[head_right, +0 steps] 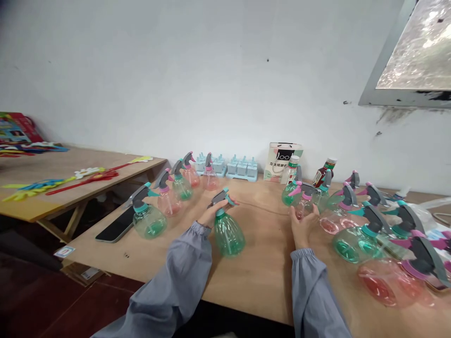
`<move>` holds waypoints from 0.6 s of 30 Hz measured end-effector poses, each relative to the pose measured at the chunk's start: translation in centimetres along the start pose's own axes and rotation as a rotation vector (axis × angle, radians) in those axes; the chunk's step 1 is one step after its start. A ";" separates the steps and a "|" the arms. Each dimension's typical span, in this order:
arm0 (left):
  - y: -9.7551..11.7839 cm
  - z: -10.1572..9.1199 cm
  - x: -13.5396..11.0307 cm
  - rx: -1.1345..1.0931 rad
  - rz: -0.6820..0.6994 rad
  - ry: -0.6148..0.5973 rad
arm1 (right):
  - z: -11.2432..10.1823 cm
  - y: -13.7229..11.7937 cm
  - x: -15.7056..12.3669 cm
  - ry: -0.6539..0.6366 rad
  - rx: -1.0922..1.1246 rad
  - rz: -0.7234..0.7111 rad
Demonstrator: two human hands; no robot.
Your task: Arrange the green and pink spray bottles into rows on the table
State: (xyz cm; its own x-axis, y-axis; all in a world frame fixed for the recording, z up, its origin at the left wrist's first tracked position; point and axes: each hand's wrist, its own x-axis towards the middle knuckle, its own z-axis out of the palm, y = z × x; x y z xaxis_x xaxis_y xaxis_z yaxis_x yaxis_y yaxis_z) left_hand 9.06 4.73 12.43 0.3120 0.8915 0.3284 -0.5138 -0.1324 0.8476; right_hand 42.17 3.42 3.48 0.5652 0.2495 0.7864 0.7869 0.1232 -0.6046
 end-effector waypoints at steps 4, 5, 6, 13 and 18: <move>-0.3 0.0 0.2 -0.016 -0.028 0.098 | -0.4 -0.1 0.3 0.002 -0.037 0.024; -0.4 0.0 0.3 -0.023 -0.040 0.137 | -0.5 -0.1 0.4 -0.005 -0.039 0.028; -0.5 0.0 0.4 -0.036 -0.047 0.156 | -0.6 -0.1 0.4 -0.015 -0.039 0.033; 0.2 -0.2 0.5 -0.086 0.028 0.222 | -0.3 0.7 0.6 -0.086 -0.055 0.055; 0.6 0.0 0.1 -0.127 0.010 0.119 | 0.1 1.6 0.7 -0.112 -0.057 0.046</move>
State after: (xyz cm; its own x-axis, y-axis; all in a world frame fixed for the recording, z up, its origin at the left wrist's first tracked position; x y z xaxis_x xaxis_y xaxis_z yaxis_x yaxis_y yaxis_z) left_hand 8.81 4.77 13.00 0.2136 0.9365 0.2780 -0.6157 -0.0919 0.7826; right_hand 43.82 3.86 2.99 0.5724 0.3600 0.7367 0.7751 0.0555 -0.6294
